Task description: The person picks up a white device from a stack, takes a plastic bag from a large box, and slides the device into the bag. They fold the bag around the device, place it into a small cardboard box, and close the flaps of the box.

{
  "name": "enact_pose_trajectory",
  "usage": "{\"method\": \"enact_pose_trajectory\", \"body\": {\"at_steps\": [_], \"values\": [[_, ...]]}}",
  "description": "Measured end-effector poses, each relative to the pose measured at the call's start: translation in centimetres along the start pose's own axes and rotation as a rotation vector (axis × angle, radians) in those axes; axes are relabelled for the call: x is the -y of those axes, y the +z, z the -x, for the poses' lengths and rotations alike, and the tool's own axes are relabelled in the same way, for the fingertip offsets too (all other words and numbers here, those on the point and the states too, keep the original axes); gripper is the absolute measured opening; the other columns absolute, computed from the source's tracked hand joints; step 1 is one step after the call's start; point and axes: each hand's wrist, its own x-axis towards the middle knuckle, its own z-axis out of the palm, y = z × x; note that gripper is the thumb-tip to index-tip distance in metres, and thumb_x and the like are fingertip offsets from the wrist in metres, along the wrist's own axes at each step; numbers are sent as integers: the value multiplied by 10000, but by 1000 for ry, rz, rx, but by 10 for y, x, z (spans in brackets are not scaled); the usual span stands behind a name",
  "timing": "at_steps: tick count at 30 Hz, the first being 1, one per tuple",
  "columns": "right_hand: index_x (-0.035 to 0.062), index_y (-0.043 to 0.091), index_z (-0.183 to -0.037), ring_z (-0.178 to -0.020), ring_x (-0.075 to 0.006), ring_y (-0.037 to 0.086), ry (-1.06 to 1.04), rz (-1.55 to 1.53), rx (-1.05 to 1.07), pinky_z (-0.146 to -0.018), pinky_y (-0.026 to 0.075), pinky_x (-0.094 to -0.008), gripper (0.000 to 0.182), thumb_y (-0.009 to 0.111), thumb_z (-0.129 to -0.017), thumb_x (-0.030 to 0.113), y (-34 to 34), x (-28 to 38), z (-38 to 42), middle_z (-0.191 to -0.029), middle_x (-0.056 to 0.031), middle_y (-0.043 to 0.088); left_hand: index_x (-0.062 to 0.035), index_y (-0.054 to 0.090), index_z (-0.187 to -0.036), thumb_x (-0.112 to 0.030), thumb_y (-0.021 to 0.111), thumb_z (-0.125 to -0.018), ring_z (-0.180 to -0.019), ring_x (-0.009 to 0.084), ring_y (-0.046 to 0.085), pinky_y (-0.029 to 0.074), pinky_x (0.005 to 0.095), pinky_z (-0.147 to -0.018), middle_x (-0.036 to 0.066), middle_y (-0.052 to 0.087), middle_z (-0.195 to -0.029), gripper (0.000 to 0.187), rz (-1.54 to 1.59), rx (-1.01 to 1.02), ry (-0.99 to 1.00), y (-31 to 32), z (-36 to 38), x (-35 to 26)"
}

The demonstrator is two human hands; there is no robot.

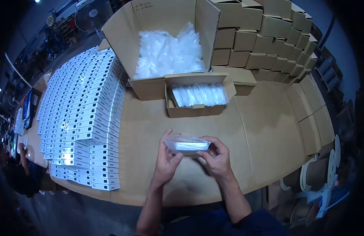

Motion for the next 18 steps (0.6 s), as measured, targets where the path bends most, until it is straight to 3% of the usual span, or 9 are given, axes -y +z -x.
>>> {"method": "enact_pose_trajectory", "body": {"at_steps": [1, 2, 5, 6, 10, 13, 17, 18], "values": [[-44, 632, -1264, -1118, -176, 653, -3, 6, 5, -986, 531, -301, 389, 735, -892, -89, -1, -3, 1, -1197, -122, 683, -12, 241, -1591, -179, 547, -1074, -1340, 267, 515, 428, 401, -1130, 178, 494, -1446, 624, 25, 28, -42, 3, 4, 0], [-48, 651, -1227, -1093, -182, 657, -4, 4, 42, -986, 524, -304, 340, 726, -899, -92, -2, -6, 2, -1176, -125, 693, 24, 401, -1493, -90, 507, -1078, -1290, 233, 549, 439, 375, -1115, 147, 558, -1380, 444, 243, -55, -161, 12, 9, 0], [-53, 667, -1189, -1091, -197, 661, -74, 7, 94, -1001, 518, -314, 296, 725, -901, -87, -3, -11, 0, -1182, -127, 695, 37, 549, -1338, -59, 467, -1087, -1222, 206, 586, 455, 355, -1091, 133, 612, -1301, 281, 211, -22, -140, 10, 15, 14], [-60, 701, -1128, -1077, -205, 673, -46, -23, 77, -1005, 515, -323, 204, 722, -925, -51, -2, -7, 0, -1142, -136, 717, 41, 633, -1170, -76, 463, -1097, -1180, 191, 601, 466, 351, -1073, 130, 641, -1236, 219, 234, -71, -117, 13, 14, 11], [-70, 741, -1033, -1038, -185, 689, -8, 10, 17, -965, 532, -313, 136, 682, -998, 48, 2, 3, -1, -1031, -152, 757, 55, 659, -1118, -147, 479, -1111, -1120, 184, 636, 508, 351, -1032, 126, 683, -1156, 270, 235, -147, -215, 13, 16, 9], [-69, 731, -1064, -1065, -173, 693, 151, 5, -95, -958, 546, -300, 179, 660, -1026, 91, 3, -5, 2, -1070, -163, 762, 61, 665, -1104, -193, 489, -1116, -1037, 182, 678, 558, 349, -976, 127, 710, -1082, 310, 286, -228, -272, 18, 16, 9], [-57, 717, -1130, -1106, -200, 685, 42, -142, -194, -949, 546, -300, 210, 594, -1063, 99, 22, 10, 2, -1229, -201, 719, 63, 662, -1107, -229, 496, -1118, -954, 183, 709, 606, 350, -901, 132, 718, -1038, 336, 276, -334, -301, 21, 11, 6], [-22, 740, -1145, -1200, -255, 657, -71, -201, -185, -999, 535, -339, 187, 616, -1028, 54, 24, 11, 2, -1344, -223, 659, 63, 661, -1106, -234, 498, -1117, -942, 183, 712, 613, 349, -888, 135, 718, -1033, 339, 273, -359, -313, 21, 10, 6]]}}
